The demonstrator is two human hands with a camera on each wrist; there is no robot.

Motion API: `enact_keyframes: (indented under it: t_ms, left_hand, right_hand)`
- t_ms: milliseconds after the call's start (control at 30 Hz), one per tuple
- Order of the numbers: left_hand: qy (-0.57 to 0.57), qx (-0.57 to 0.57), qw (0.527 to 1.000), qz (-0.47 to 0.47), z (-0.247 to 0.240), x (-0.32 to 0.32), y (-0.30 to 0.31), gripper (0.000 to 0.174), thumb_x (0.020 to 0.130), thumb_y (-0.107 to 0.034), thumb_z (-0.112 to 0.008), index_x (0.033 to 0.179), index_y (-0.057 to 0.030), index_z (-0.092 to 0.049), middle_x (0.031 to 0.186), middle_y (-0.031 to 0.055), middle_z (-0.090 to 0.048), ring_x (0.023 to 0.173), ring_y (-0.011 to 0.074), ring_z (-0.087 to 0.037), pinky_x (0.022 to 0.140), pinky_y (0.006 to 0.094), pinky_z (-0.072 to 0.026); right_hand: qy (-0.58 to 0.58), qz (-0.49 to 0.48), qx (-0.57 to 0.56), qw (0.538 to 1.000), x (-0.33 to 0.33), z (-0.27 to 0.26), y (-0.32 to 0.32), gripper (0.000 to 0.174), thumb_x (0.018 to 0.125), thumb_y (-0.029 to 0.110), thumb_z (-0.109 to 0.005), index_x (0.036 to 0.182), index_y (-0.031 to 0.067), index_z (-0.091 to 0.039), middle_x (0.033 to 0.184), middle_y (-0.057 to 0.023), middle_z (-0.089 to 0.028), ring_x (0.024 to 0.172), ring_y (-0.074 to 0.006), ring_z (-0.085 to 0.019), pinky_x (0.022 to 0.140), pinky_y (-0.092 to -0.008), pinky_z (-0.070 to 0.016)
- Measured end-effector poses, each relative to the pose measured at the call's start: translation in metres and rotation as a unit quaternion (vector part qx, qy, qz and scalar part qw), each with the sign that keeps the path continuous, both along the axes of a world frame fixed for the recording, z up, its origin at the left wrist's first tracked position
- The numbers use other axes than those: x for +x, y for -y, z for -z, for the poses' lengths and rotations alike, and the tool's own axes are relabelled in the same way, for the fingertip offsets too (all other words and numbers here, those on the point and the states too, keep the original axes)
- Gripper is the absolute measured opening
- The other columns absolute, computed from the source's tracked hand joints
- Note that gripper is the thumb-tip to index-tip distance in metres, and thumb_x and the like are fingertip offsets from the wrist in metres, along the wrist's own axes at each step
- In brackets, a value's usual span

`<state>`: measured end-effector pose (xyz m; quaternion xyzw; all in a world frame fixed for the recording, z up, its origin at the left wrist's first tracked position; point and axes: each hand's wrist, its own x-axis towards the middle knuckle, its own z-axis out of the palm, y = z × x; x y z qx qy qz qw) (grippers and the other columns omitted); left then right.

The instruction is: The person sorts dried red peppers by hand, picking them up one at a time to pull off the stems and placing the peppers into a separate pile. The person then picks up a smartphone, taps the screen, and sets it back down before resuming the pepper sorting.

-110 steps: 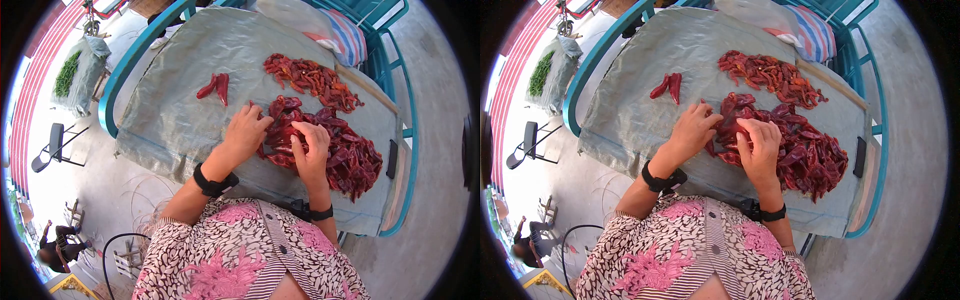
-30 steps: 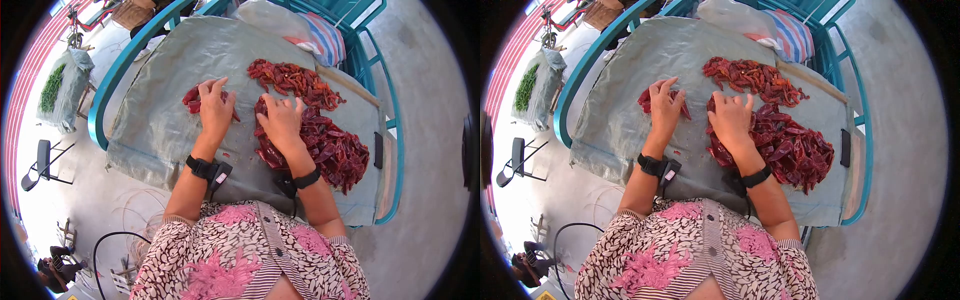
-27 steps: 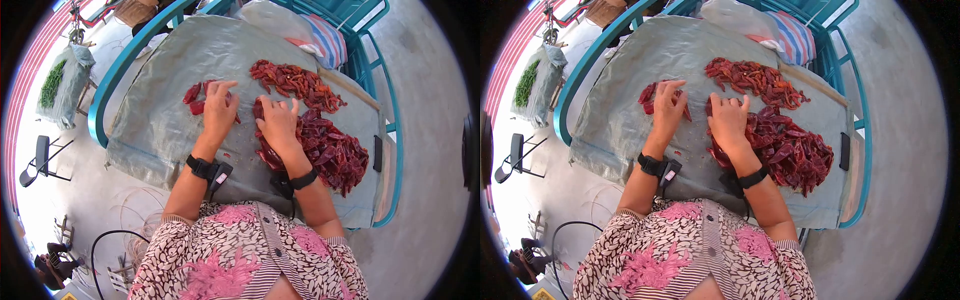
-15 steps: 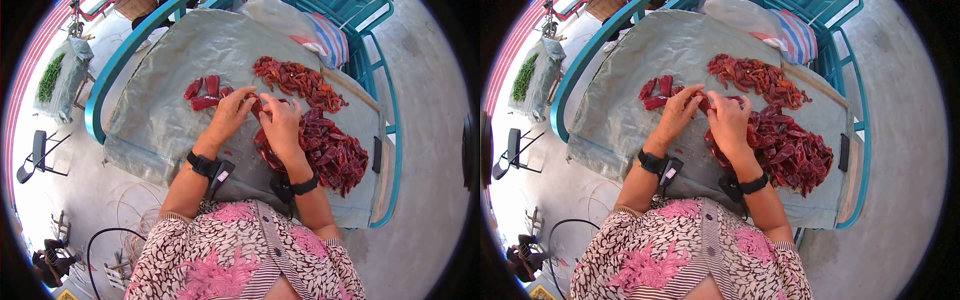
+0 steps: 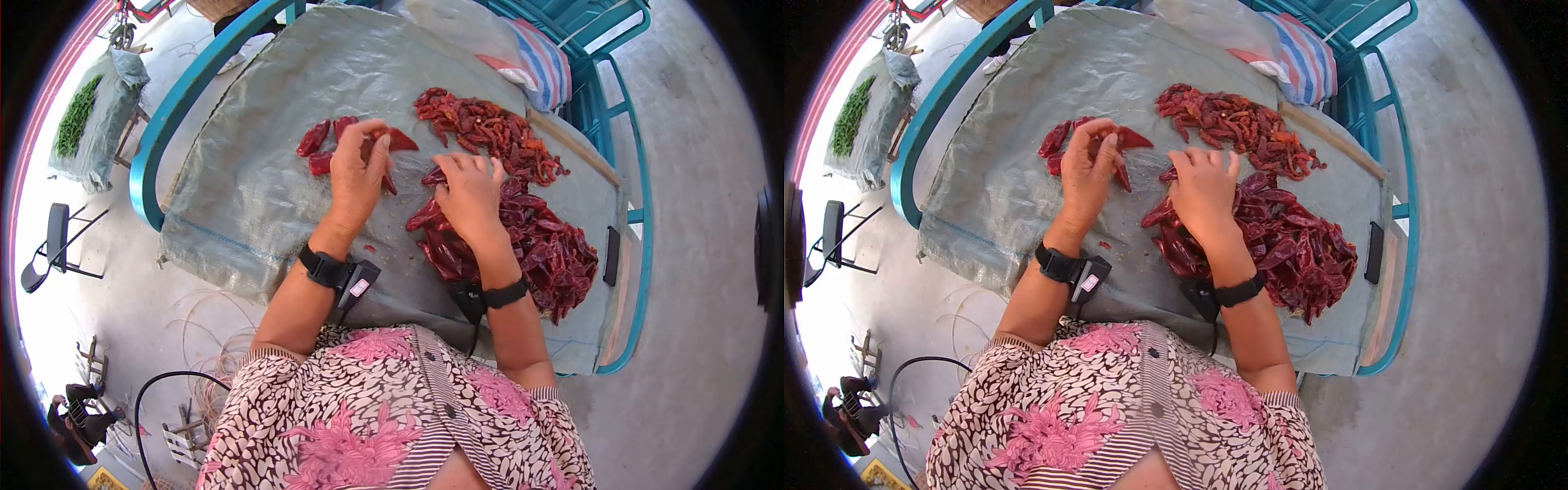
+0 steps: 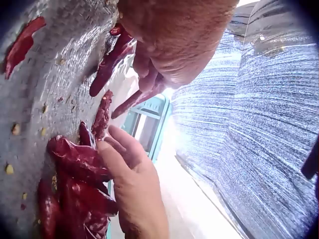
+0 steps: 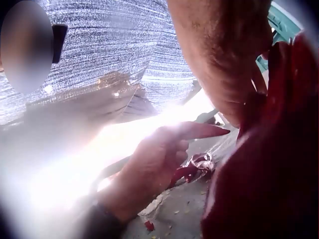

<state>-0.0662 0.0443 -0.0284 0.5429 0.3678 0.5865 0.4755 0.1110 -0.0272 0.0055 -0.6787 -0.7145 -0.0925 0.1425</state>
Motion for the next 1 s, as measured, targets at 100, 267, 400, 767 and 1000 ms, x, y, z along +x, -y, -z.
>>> enact_keyframes:
  t_ms: [100, 267, 400, 767, 1000]
  left_hand:
    - [0.034, 0.053, 0.996, -0.063, -0.004, 0.003, 0.0, 0.028, 0.1, -0.007, -0.067, 0.128, -0.0044, -0.063, 0.112, 0.003, -0.062, 0.083, 0.0055, -0.06, 0.07, 0.0231, -0.0507]
    - [-0.075, 0.055, 0.995, 0.042, 0.003, -0.009, -0.001, 0.032, 0.095, -0.004, -0.069, 0.126, -0.0046, -0.065, 0.107, 0.0003, -0.06, 0.081, 0.0059, -0.056, 0.069, 0.0236, -0.0481]
    - [-0.125, 0.089, 0.982, 0.11, 0.0, -0.007, 0.002, 0.036, 0.091, -0.004, -0.071, 0.127, -0.0063, -0.066, 0.102, 0.0014, -0.061, 0.076, 0.0064, -0.055, 0.068, 0.0241, -0.0477]
    - [-0.098, 0.014, 0.968, 0.229, 0.002, -0.002, 0.004, 0.049, 0.099, -0.014, -0.07, 0.147, -0.0111, -0.057, 0.101, 0.0026, -0.069, 0.072, 0.0089, -0.06, 0.067, 0.0249, -0.0513]
    - [-0.053, -0.045, 0.958, 0.277, -0.007, -0.004, 0.007, 0.044, 0.102, -0.011, -0.066, 0.145, -0.0088, -0.057, 0.1, 0.002, -0.068, 0.075, 0.0086, -0.063, 0.067, 0.0243, -0.0524]
  right_hand:
    - [0.024, 0.01, -0.014, 1.0, -0.003, 0.012, -0.007, 0.035, 0.082, 0.01, -0.072, 0.117, 0.0153, -0.072, 0.111, -0.0047, -0.071, 0.113, -0.0285, -0.06, 0.111, -0.0546, -0.031]
    - [0.053, 0.013, -0.035, 0.998, -0.002, 0.009, -0.011, 0.028, 0.084, 0.011, -0.07, 0.111, 0.016, -0.075, 0.103, -0.0048, -0.071, 0.107, -0.0272, -0.061, 0.103, -0.0494, -0.0356]
    - [-0.006, 0.003, 0.032, 0.999, 0.005, -0.002, -0.011, 0.023, 0.087, 0.014, -0.071, 0.11, 0.0138, -0.073, 0.102, -0.0067, -0.071, 0.101, -0.0275, -0.063, 0.098, -0.0459, -0.0417]
    - [-0.573, 0.021, 0.08, 0.815, -0.01, -0.015, 0.014, 0.016, 0.103, 0.009, -0.061, 0.116, -0.0006, -0.062, 0.11, -0.008, -0.07, 0.094, -0.0136, -0.068, 0.085, -0.0296, -0.0554]
    - [-0.749, -0.003, 0.039, 0.661, -0.016, -0.023, 0.021, 0.019, 0.104, 0.007, -0.06, 0.121, -0.0015, -0.058, 0.114, -0.0085, -0.069, 0.1, -0.0128, -0.068, 0.089, -0.0286, -0.0558]
